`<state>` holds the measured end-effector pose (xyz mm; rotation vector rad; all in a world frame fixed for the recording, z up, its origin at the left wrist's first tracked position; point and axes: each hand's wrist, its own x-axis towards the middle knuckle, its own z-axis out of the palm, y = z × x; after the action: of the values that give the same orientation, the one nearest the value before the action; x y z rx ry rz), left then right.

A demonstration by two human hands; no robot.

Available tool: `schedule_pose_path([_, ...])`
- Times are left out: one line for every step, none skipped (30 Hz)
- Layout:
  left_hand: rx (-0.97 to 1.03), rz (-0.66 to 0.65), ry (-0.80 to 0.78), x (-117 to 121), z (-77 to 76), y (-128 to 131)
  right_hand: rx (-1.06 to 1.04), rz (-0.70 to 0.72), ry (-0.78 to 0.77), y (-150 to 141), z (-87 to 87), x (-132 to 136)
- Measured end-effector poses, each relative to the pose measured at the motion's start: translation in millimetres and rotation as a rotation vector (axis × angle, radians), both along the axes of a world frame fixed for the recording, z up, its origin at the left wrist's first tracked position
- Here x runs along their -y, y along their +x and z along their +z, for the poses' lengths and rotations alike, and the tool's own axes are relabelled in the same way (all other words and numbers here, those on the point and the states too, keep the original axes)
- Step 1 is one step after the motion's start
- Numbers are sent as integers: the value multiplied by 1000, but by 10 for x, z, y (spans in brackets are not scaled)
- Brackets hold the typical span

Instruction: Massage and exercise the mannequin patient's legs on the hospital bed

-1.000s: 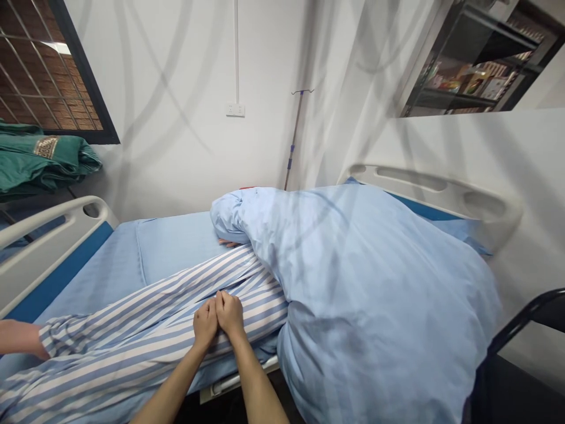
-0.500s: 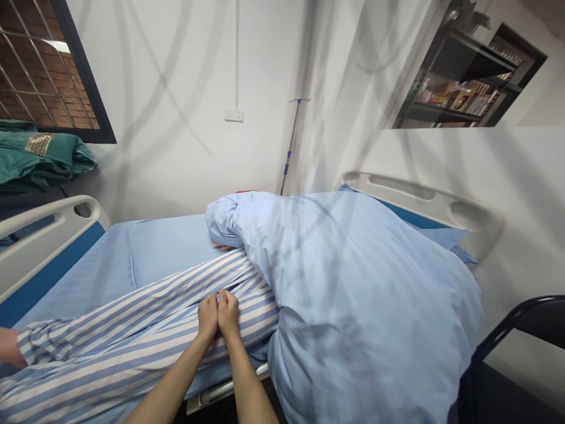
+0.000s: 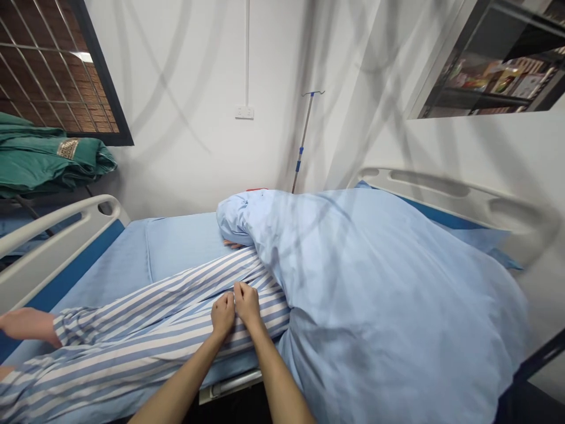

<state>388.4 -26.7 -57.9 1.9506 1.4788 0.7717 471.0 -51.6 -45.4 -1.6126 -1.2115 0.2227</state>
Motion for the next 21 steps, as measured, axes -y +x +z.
schedule_pose_path([7, 2, 1, 2, -3, -3, 36, -14, -15, 16, -23, 12])
schedule_pose_path([12, 1, 3, 3, -8, -5, 64, -32, -32, 26, -55, 21])
schedule_pose_path([16, 1, 4, 1, -13, -4, 81, -51, -46, 31, -91, 28])
schedule_pose_path([19, 1, 3, -2, -15, 1, 88, -69, -53, 34, -125, 32])
schedule_pose_path([25, 1, 0, -8, -10, 13, 84, -85, -48, 35, -154, 35])
schedule_pose_path([35, 0, -6, -14, 4, 33, 69, -96, -35, 38, -175, 37])
schedule_pose_path([52, 0, -12, -20, 27, 64, 45, -99, -17, 44, -187, 39])
schedule_pose_path([73, -6, -14, -26, 60, 104, 16, -97, 2, 52, -192, 40])
schedule_pose_path([98, -14, -11, -29, 99, 154, -17, -95, 19, 64, -191, 41])
schedule_pose_path([125, -21, -1, -30, 137, 209, -55, -96, 34, 77, -186, 41])
schedule_pose_path([154, -23, 13, -27, 170, 266, -97, -102, 48, 91, -179, 40])
schedule_pose_path([185, -20, 26, -20, 192, 321, -140, -111, 64, 105, -171, 38])
schedule_pose_path([213, -10, 33, -11, 197, 370, -181, -120, 79, 118, -163, 36])
schedule_pose_path([232, -1, 32, 1, 183, 408, -219, -128, 93, 128, -155, 33])
schedule_pose_path([232, 7, 26, 14, 153, 436, -254, -132, 107, 134, -148, 29])
schedule_pose_path([211, 9, 19, 27, 111, 454, -286, -131, 118, 138, -142, 24])
schedule_pose_path([174, 5, 16, 40, 64, 461, -314, -127, 126, 140, -137, 19])
schedule_pose_path([128, -3, 19, 51, 19, 462, -340, -120, 131, 141, -133, 15])
schedule_pose_path([82, -12, 27, 61, -17, 458, -360, -115, 134, 143, -127, 13])
schedule_pose_path([42, -17, 33, 70, -40, 452, -371, -109, 132, 147, -118, 14])
schedule_pose_path([15, -14, 33, 78, -49, 447, -365, -105, 124, 155, -104, 20])
